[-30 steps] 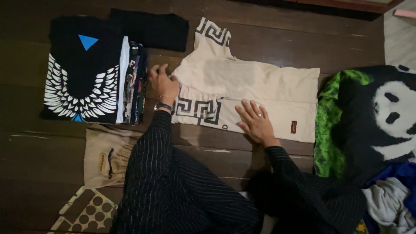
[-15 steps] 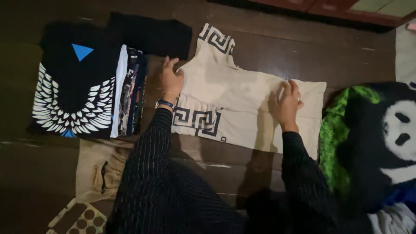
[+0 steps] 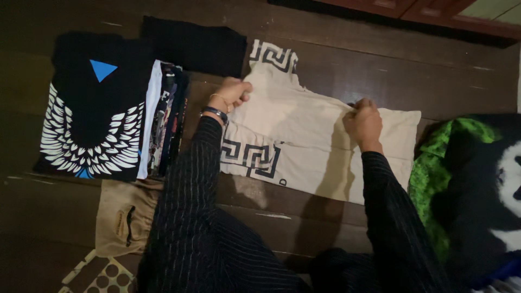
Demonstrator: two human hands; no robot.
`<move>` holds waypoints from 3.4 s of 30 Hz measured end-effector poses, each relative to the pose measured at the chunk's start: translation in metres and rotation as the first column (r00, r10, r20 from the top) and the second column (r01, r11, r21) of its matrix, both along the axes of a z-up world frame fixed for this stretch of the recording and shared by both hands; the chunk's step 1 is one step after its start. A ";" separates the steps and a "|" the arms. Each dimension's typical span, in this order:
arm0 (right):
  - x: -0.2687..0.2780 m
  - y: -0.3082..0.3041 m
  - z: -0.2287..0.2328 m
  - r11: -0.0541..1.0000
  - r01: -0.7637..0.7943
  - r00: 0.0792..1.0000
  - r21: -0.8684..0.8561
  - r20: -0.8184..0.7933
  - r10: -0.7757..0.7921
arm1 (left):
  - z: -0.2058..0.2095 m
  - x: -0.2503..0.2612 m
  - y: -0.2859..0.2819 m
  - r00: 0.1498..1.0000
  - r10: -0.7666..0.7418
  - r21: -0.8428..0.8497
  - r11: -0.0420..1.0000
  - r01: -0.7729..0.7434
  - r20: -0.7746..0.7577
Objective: The person folds a black t-shirt, a beige t-shirt, and a pair of beige trousers on a wooden floor. They smooth each item, fold the sides and bottom up, and place the finished items into a neat stack.
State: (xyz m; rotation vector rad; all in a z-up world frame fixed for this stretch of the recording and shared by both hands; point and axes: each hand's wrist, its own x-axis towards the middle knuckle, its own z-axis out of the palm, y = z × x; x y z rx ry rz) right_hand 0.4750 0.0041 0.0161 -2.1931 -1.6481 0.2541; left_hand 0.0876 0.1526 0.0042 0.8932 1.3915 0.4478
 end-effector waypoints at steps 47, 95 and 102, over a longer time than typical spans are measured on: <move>-0.030 -0.157 0.003 0.941 -0.254 0.967 0.225 0.038 0.252 | -0.012 -0.083 -0.068 0.916 -0.104 0.587 0.738 0.332 -0.387; -0.014 -0.148 0.025 0.995 -0.099 0.969 -0.031 0.226 0.103 | 0.086 0.066 -0.206 0.552 -0.381 0.487 0.261 0.834 -0.741; 0.074 -0.122 0.008 0.994 -0.110 0.785 -0.011 0.612 0.094 | 0.062 0.066 -0.201 0.569 -0.385 0.520 0.233 0.822 -0.727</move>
